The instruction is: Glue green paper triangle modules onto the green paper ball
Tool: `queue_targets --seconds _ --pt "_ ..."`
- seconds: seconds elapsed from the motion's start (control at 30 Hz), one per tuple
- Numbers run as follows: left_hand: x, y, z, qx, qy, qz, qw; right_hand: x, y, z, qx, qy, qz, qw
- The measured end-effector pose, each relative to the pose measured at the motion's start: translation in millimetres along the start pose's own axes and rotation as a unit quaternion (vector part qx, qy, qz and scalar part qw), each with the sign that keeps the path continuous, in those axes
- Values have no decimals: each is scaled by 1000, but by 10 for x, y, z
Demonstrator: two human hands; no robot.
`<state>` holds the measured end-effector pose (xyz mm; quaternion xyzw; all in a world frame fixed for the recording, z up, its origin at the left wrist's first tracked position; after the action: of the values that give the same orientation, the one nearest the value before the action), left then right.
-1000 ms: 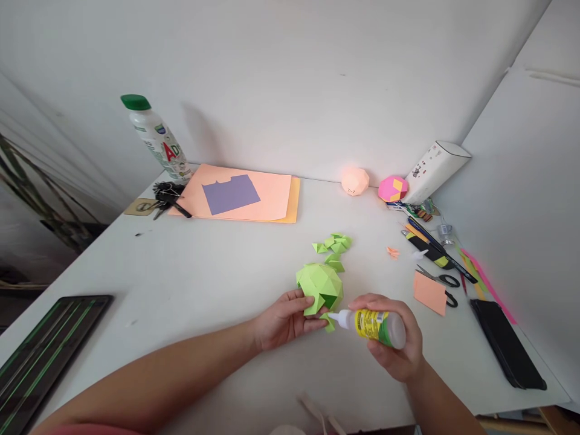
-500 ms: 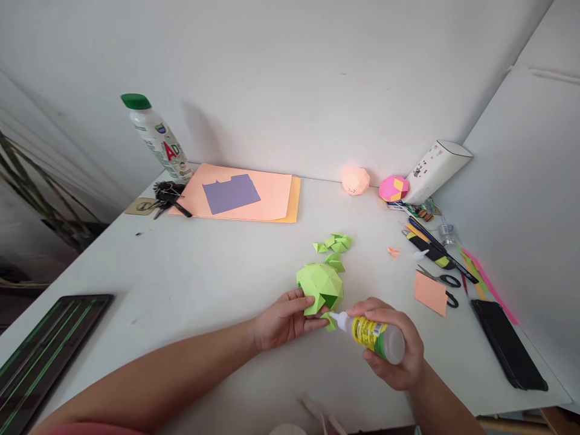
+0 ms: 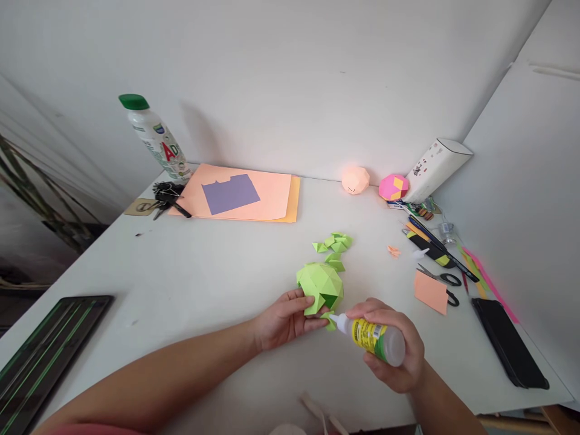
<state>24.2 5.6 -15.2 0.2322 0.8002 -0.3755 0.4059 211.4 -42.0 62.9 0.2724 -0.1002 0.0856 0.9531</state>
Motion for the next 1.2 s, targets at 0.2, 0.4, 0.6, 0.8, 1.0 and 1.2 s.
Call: queue_targets --seconds 0.2,0.4,0.6,0.8,1.0,1.2 --pt "-22 -7 -7 3 -8 -10 1000 9 6 30 -37 31 -4 999" --pt "0 -3 -13 9 -7 -2 1000 175 69 -80 -144 93 -118 978" --pt "43 -5 -15 14 -10 8 1000 423 152 -406 -305 -73 -193 930" --pt "72 0 1 19 -22 25 999 460 134 -678 -228 -449 -119 856" --pt "31 -11 -7 27 -28 47 998 415 107 -762 -202 -483 -83 848" --pt "23 -5 2 24 -34 53 998 187 123 -326 -120 -310 -39 942"
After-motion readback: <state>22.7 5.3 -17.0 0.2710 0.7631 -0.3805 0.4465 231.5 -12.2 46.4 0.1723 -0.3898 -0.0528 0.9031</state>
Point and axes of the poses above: each hand's wrist, its own y-axis towards the middle knuckle, its own x-axis out of the back of the hand, z = x × y, the point moved 2 cm from there along y, towards the middle knuckle, and after that the axes turned 4 degrees about -z, right-handed, at the moved point
